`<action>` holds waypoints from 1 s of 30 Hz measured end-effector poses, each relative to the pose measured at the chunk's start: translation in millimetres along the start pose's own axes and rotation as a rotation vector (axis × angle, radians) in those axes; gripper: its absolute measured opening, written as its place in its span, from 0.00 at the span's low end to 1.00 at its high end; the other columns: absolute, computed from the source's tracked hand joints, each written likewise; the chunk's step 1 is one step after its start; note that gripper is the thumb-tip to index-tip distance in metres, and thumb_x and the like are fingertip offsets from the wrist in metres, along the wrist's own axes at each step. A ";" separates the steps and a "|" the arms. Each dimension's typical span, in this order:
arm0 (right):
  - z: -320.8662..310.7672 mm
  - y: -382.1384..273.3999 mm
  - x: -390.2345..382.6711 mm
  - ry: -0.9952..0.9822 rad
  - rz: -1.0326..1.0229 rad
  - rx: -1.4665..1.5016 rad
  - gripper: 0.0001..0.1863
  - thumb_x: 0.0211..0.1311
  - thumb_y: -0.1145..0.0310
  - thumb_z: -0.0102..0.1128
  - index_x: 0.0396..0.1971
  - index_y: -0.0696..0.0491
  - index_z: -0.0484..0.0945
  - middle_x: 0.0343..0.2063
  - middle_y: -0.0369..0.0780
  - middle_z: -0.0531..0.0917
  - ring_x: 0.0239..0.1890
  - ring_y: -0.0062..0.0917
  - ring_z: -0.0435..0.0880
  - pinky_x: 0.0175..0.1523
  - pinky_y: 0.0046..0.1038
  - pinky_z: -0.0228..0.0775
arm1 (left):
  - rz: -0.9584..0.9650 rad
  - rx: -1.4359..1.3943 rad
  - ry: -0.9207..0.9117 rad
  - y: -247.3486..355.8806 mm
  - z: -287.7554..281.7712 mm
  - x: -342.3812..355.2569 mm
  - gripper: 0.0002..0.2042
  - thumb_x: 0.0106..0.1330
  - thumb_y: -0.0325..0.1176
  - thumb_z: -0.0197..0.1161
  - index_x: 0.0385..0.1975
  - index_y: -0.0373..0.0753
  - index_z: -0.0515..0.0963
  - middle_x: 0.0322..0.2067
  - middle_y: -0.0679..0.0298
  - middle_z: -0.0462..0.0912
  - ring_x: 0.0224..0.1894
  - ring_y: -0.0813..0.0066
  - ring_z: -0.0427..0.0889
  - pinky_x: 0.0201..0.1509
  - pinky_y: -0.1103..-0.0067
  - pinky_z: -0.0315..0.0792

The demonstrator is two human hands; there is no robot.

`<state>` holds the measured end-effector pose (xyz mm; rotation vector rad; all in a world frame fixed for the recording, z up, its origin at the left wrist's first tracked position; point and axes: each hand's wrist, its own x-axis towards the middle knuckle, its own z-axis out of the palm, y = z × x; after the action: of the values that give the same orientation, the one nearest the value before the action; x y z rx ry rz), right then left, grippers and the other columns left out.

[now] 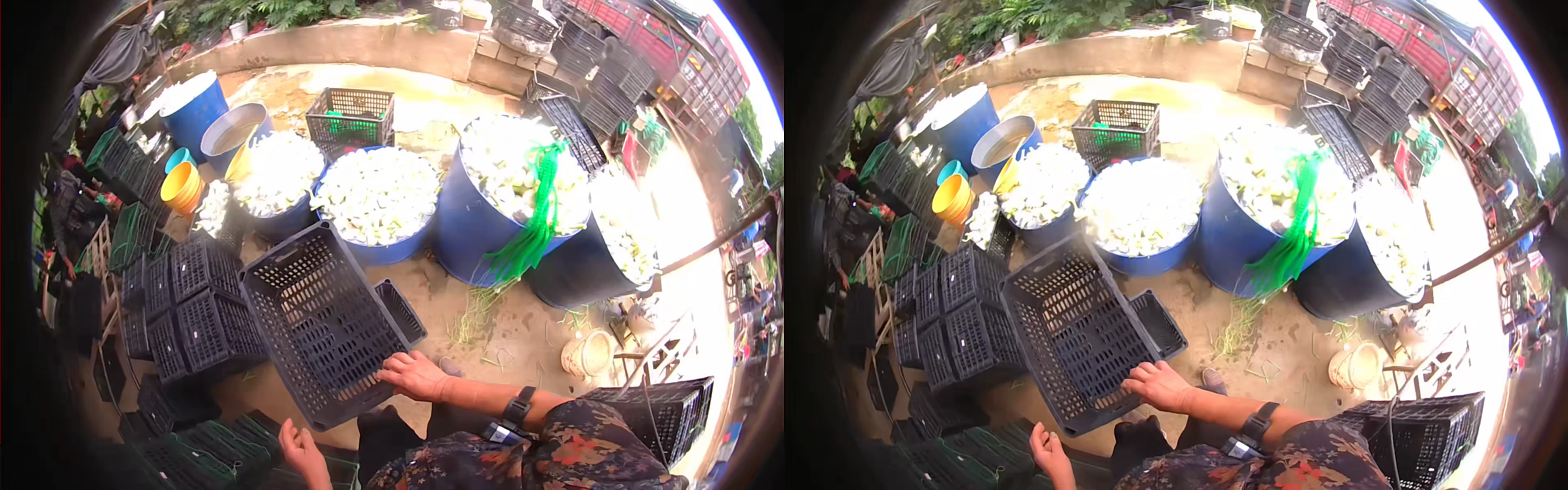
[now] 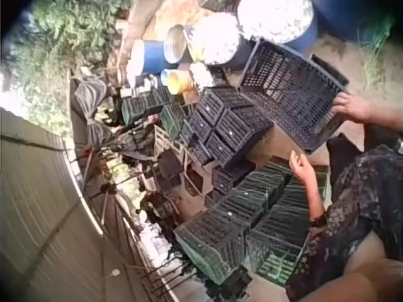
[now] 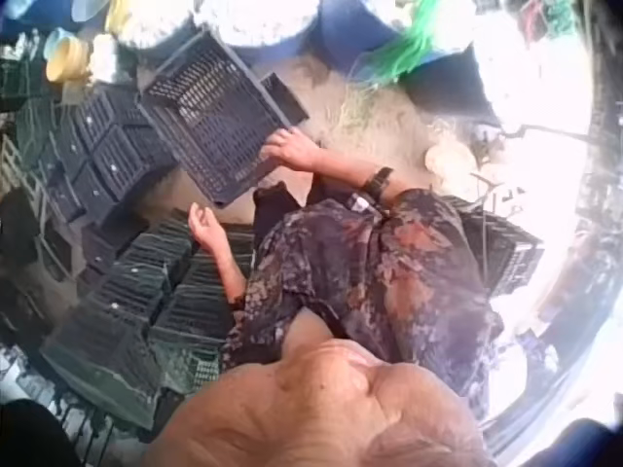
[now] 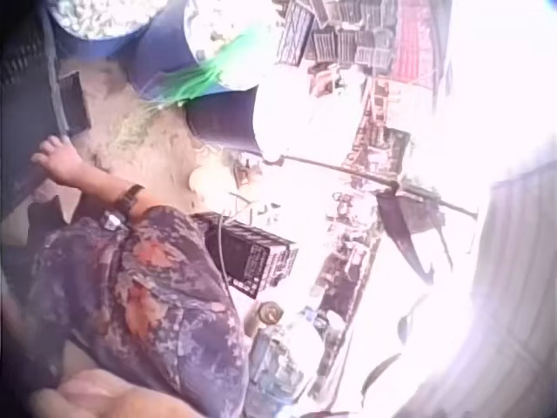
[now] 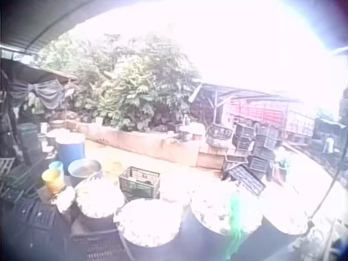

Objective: Packing garlic or similar produce into plastic crates and securing them with green netting.

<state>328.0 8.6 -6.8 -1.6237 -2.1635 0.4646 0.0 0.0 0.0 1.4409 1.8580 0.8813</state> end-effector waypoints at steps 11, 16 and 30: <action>-170.4 313.9 -93.1 0.508 1.333 -0.141 0.10 0.52 0.59 0.57 0.32 0.47 0.77 0.30 0.41 0.81 0.35 0.35 0.79 0.38 0.35 0.70 | 0.513 0.031 -0.277 190.8 153.8 -27.1 0.10 0.49 0.19 0.55 0.33 0.32 0.73 0.35 0.55 0.75 0.39 0.62 0.75 0.44 0.74 0.69; -169.6 385.7 -98.1 0.380 1.350 -0.011 0.20 0.48 0.53 0.59 0.42 0.44 0.77 0.35 0.44 0.80 0.39 0.37 0.79 0.42 0.34 0.70 | 0.381 -0.134 -0.636 216.8 294.2 -42.0 0.11 0.48 0.17 0.55 0.33 0.33 0.74 0.34 0.58 0.75 0.31 0.69 0.78 0.36 0.80 0.72; -252.3 379.9 -87.3 0.425 0.821 0.485 0.10 0.53 0.62 0.57 0.26 0.55 0.74 0.18 0.38 0.75 0.20 0.25 0.75 0.27 0.27 0.67 | -0.244 -0.879 -1.182 320.1 533.4 -94.1 0.11 0.62 0.28 0.53 0.42 0.32 0.69 0.26 0.64 0.75 0.28 0.76 0.78 0.35 0.83 0.71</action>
<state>790.9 35.0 17.9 -2.0108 -0.9225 0.7159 626.3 36.5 -46.6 0.7924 0.5810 0.4161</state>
